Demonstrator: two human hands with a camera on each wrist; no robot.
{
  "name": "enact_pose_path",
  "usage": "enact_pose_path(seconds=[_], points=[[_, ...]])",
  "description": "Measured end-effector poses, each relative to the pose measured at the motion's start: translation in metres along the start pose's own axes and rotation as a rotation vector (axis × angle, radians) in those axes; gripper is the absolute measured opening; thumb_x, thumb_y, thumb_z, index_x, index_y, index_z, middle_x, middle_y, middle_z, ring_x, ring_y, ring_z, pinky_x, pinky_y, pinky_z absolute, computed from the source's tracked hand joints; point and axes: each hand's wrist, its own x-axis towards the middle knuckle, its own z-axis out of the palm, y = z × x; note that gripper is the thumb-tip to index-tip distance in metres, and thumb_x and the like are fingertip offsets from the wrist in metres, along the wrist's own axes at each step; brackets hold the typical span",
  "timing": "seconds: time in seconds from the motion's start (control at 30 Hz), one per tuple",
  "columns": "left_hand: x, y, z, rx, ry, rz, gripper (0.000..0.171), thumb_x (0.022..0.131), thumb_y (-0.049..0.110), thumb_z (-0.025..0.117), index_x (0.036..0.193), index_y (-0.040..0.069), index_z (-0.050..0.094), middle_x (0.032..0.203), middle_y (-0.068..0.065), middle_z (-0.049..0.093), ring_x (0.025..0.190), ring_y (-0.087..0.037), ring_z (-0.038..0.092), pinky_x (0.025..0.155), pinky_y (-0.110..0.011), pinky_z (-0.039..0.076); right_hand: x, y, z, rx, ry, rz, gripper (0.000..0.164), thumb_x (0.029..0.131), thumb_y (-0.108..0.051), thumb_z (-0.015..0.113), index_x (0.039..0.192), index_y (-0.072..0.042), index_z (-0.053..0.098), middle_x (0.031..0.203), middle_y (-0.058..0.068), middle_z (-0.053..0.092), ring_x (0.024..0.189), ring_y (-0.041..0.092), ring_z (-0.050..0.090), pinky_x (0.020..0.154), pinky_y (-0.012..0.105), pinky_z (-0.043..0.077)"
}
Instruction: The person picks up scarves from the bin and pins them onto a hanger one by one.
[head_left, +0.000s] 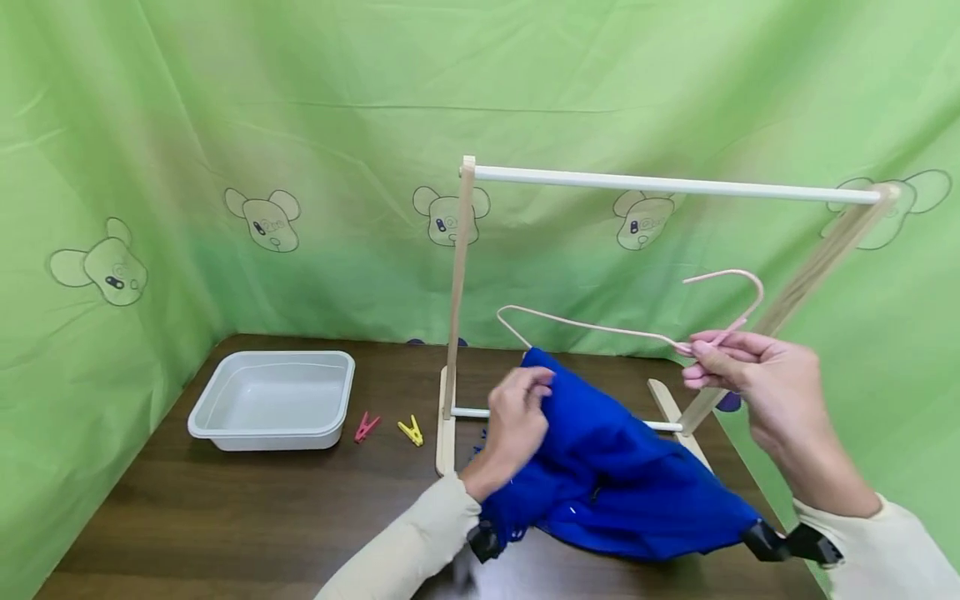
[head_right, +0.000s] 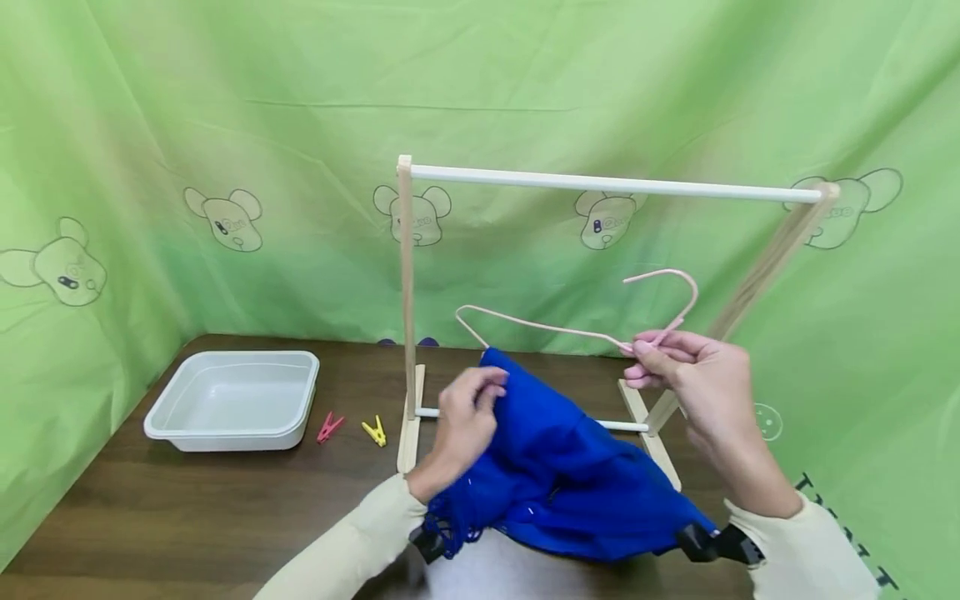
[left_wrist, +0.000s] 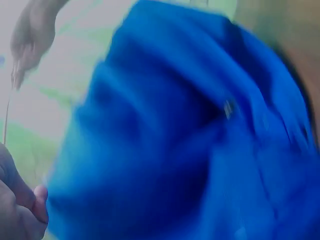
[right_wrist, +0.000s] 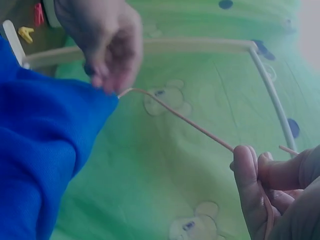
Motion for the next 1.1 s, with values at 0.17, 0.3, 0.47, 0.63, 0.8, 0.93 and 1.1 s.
enact_pose_path(seconds=[0.17,0.3,0.47,0.63,0.8,0.93,1.1], points=[[0.004,-0.031,-0.013,-0.023,0.013,-0.266,0.019,0.088,0.014,0.058,0.106,0.009,0.058,0.098,-0.007,0.064,0.079,-0.012,0.063,0.069,-0.017,0.051,0.007,-0.016,-0.013,0.083,-0.005,-0.022,0.015,0.077,0.012,0.065,0.09,0.006,0.07,0.074,0.015,0.072,0.058,0.025,0.069,0.054,0.032,0.054],[0.003,-0.04,-0.008,-0.016,-0.124,-0.359,0.032,0.084,0.037,0.063,0.107,0.015,0.059,0.095,0.001,0.065,0.079,-0.008,0.062,0.068,-0.019,0.051,0.011,-0.03,-0.019,0.128,-0.021,-0.064,0.017,0.077,0.017,0.06,0.089,0.009,0.069,0.076,0.017,0.072,0.058,0.028,0.069,0.053,0.034,0.053],[0.002,-0.04,-0.003,-0.014,-0.318,-0.339,0.026,0.082,0.044,0.063,0.086,0.019,0.06,0.074,0.005,0.061,0.066,-0.004,0.054,0.061,-0.017,0.045,0.015,-0.042,-0.021,0.166,-0.053,-0.119,0.02,0.078,0.022,0.055,0.09,0.012,0.068,0.077,0.019,0.071,0.057,0.029,0.068,0.053,0.035,0.053],[0.006,-0.035,0.0,-0.105,-0.449,-0.338,0.024,0.081,0.042,0.065,0.089,0.02,0.061,0.074,0.006,0.063,0.065,-0.001,0.055,0.061,-0.017,0.046,0.02,-0.052,-0.03,0.191,-0.114,-0.187,0.024,0.081,0.024,0.047,0.091,0.015,0.066,0.078,0.021,0.071,0.057,0.029,0.068,0.052,0.034,0.053],[0.007,-0.027,0.006,-0.115,-0.496,-0.324,0.028,0.083,0.047,0.062,0.087,0.02,0.067,0.078,0.008,0.069,0.068,0.002,0.058,0.063,-0.015,0.048,0.025,-0.055,-0.039,0.132,-0.179,-0.275,0.026,0.085,0.022,0.041,0.092,0.013,0.065,0.08,0.017,0.072,0.058,0.024,0.069,0.049,0.03,0.052],[0.008,-0.017,0.011,-0.099,-0.485,-0.312,0.032,0.083,0.045,0.061,0.068,0.017,0.062,0.061,0.009,0.061,0.056,0.001,0.052,0.053,-0.014,0.044,0.025,-0.055,-0.043,0.119,-0.202,-0.29,0.028,0.086,0.021,0.039,0.095,0.013,0.065,0.082,0.017,0.072,0.059,0.023,0.069,0.049,0.029,0.052],[0.012,-0.009,0.004,-0.178,-0.509,-0.381,0.042,0.082,0.038,0.067,0.054,0.012,0.05,0.048,0.009,0.043,0.045,-0.001,0.041,0.045,-0.016,0.035,0.024,-0.05,-0.042,0.134,-0.195,-0.282,0.028,0.086,0.021,0.039,0.094,0.013,0.064,0.082,0.018,0.072,0.058,0.023,0.069,0.049,0.03,0.052]])
